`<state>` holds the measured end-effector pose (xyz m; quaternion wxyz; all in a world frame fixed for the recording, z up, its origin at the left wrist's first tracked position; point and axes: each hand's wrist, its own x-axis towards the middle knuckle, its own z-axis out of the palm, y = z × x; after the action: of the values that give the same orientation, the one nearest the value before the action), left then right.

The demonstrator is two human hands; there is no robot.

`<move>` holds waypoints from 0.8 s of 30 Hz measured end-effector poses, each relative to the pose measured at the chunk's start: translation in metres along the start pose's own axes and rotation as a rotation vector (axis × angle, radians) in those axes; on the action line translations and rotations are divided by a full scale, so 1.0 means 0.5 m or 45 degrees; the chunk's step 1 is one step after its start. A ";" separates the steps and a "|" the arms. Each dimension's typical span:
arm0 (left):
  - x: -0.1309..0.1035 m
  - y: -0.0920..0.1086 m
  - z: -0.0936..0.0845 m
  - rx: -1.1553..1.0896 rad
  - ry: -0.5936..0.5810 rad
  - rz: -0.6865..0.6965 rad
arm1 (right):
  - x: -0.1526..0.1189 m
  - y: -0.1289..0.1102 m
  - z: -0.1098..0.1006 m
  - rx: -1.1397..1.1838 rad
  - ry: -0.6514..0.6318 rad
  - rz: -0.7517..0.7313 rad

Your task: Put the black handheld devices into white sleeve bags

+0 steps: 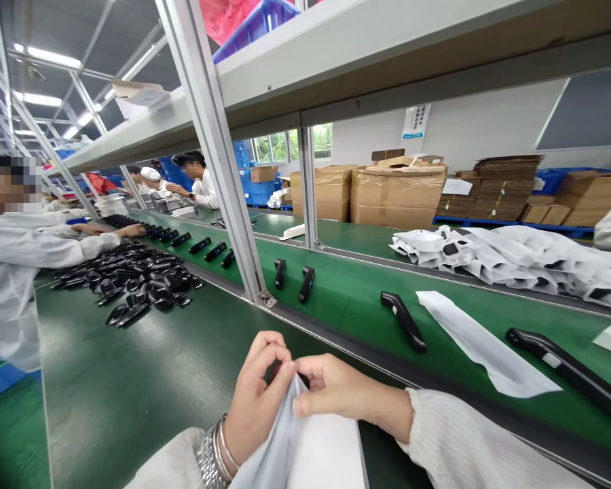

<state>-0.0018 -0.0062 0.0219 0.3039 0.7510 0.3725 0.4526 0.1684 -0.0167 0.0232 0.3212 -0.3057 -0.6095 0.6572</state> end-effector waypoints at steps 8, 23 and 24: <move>0.024 -0.017 -0.014 -0.069 0.157 -0.047 | 0.002 -0.013 0.016 0.401 0.294 -0.003; 0.020 -0.051 0.016 0.378 -0.341 -0.159 | 0.041 -0.031 -0.344 -1.005 1.375 -0.098; 0.020 -0.049 0.017 0.359 -0.345 -0.127 | 0.065 -0.024 -0.335 -1.063 1.309 -0.094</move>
<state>0.0023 0.0144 0.0037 0.2653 0.8208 0.4245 0.2751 0.2821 0.1110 0.0233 0.4482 -0.6581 -0.5920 0.1248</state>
